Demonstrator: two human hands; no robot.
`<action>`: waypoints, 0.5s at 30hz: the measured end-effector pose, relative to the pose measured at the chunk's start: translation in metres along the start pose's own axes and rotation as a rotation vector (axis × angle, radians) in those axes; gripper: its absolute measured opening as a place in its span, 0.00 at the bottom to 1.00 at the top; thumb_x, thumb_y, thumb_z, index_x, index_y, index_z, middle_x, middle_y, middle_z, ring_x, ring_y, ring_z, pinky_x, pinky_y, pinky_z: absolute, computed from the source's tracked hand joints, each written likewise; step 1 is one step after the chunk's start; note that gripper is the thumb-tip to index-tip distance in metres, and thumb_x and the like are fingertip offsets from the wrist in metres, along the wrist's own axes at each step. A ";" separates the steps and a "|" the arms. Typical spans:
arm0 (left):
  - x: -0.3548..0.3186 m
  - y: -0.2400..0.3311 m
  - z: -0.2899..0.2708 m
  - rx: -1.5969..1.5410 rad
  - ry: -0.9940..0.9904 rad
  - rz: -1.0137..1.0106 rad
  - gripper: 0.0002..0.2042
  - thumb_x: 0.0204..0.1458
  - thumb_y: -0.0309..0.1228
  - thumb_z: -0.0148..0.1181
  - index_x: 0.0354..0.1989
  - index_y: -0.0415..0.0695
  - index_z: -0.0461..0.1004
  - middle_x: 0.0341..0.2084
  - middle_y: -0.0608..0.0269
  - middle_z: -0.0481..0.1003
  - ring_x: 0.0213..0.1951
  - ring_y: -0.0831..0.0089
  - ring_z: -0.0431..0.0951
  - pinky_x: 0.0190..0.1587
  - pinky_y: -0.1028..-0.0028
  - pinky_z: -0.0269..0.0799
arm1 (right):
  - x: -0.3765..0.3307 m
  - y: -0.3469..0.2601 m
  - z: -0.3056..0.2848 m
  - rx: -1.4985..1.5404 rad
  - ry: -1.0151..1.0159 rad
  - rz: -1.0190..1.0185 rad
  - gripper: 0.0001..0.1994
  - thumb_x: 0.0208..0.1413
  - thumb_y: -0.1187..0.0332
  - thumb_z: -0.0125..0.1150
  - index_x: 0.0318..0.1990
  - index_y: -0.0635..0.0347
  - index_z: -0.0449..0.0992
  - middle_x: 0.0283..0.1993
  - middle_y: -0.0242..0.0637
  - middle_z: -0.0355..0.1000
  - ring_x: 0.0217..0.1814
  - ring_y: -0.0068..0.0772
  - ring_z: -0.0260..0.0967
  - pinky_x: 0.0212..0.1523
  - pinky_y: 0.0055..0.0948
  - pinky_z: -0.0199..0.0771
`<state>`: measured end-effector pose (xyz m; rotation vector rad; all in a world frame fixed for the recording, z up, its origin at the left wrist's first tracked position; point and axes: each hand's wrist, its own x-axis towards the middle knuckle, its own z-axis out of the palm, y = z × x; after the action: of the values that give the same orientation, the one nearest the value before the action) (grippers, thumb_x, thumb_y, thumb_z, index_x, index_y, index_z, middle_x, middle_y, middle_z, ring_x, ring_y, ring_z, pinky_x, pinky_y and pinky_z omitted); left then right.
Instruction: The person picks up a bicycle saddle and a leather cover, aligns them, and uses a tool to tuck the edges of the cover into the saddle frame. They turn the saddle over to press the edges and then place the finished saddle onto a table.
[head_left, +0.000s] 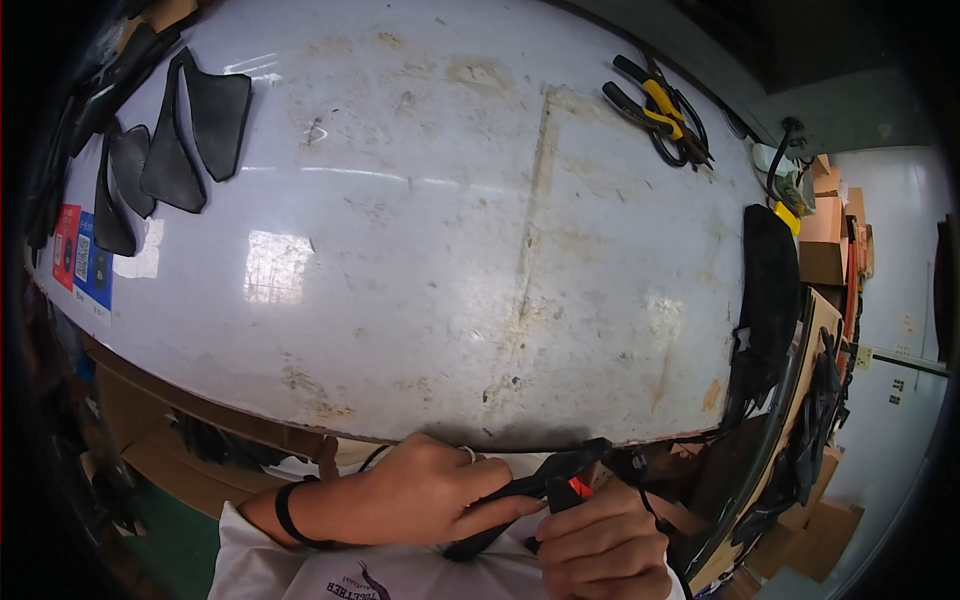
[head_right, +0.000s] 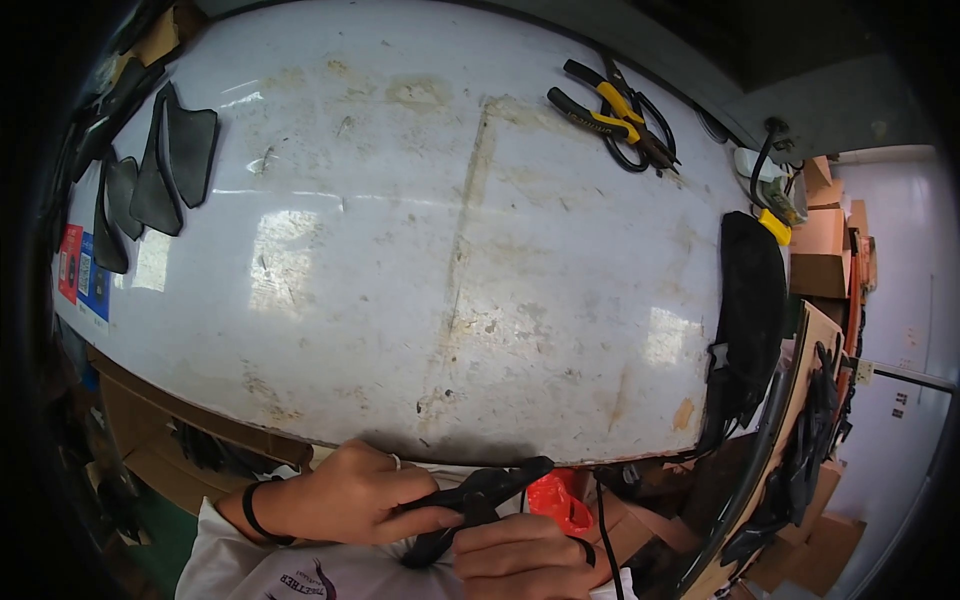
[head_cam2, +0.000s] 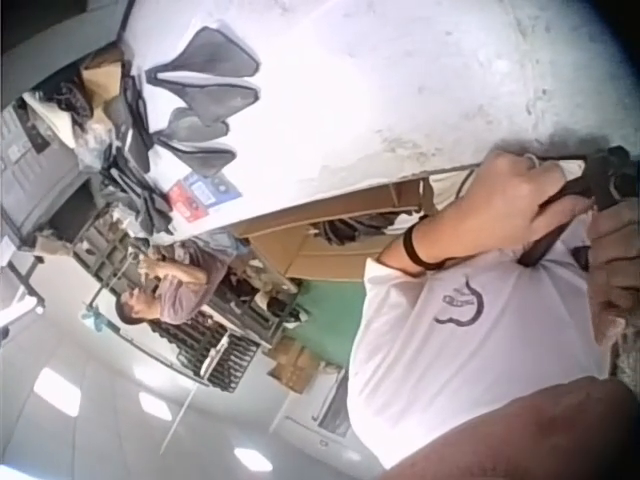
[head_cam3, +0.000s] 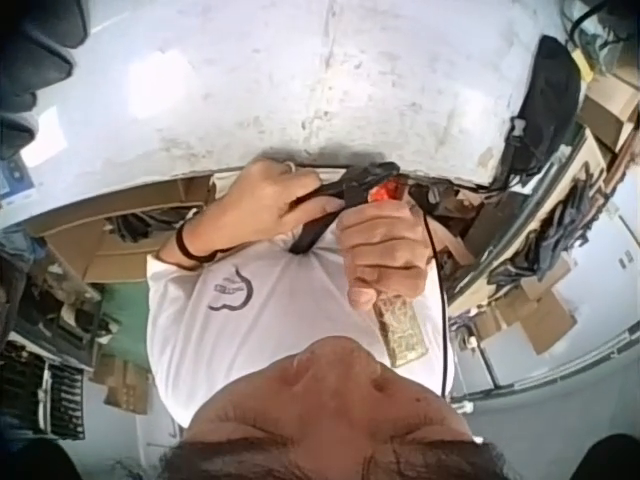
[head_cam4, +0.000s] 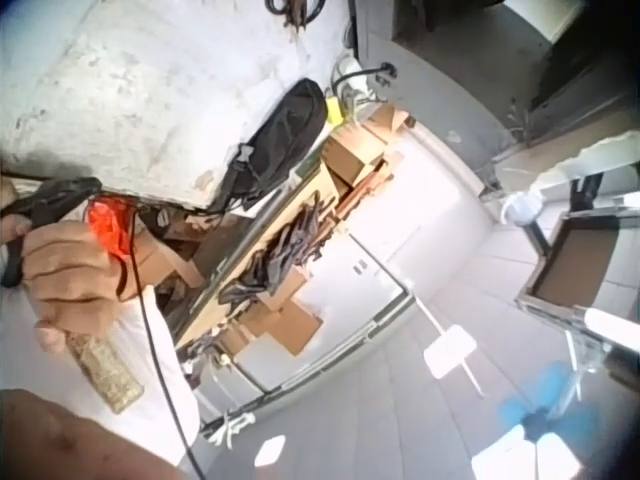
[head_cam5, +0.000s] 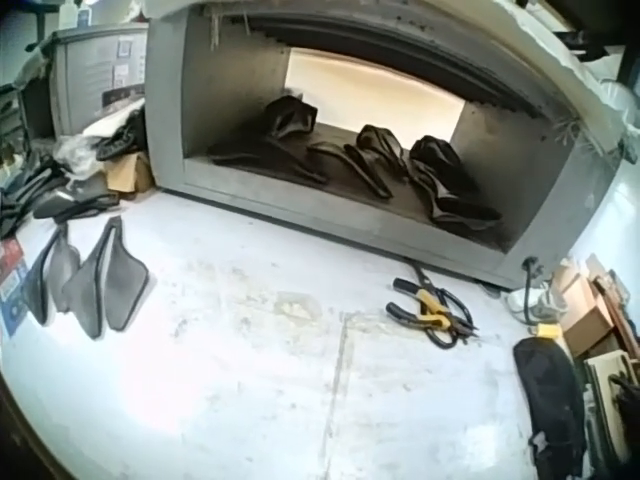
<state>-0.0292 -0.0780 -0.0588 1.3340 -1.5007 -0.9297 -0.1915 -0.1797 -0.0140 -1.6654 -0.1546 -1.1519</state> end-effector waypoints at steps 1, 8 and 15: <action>-0.003 -0.002 0.000 -0.077 -0.001 -0.009 0.20 0.56 0.39 0.71 0.19 0.45 0.69 0.08 0.62 0.64 0.11 0.63 0.69 0.14 0.66 0.63 | 0.009 -0.002 -0.001 -0.018 -0.095 0.066 0.12 0.60 0.71 0.66 0.30 0.64 0.69 0.24 0.39 0.71 0.20 0.36 0.72 0.26 0.38 0.81; 0.005 -0.004 0.001 -0.076 -0.033 0.067 0.20 0.55 0.38 0.71 0.21 0.44 0.67 0.09 0.59 0.66 0.12 0.59 0.71 0.15 0.64 0.65 | 0.001 -0.001 0.002 0.117 -0.127 -0.015 0.14 0.61 0.70 0.68 0.30 0.64 0.68 0.26 0.41 0.73 0.20 0.36 0.72 0.24 0.38 0.81; -0.006 -0.008 0.004 -0.130 0.000 0.039 0.19 0.52 0.38 0.73 0.22 0.44 0.67 0.09 0.58 0.66 0.12 0.59 0.71 0.15 0.64 0.65 | 0.036 -0.003 0.006 -0.194 -0.350 0.133 0.14 0.62 0.68 0.66 0.29 0.63 0.68 0.21 0.37 0.71 0.21 0.34 0.74 0.27 0.37 0.84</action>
<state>-0.0303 -0.0735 -0.0678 1.2071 -1.4360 -0.9855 -0.1707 -0.1885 0.0154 -2.0103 -0.1529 -0.7886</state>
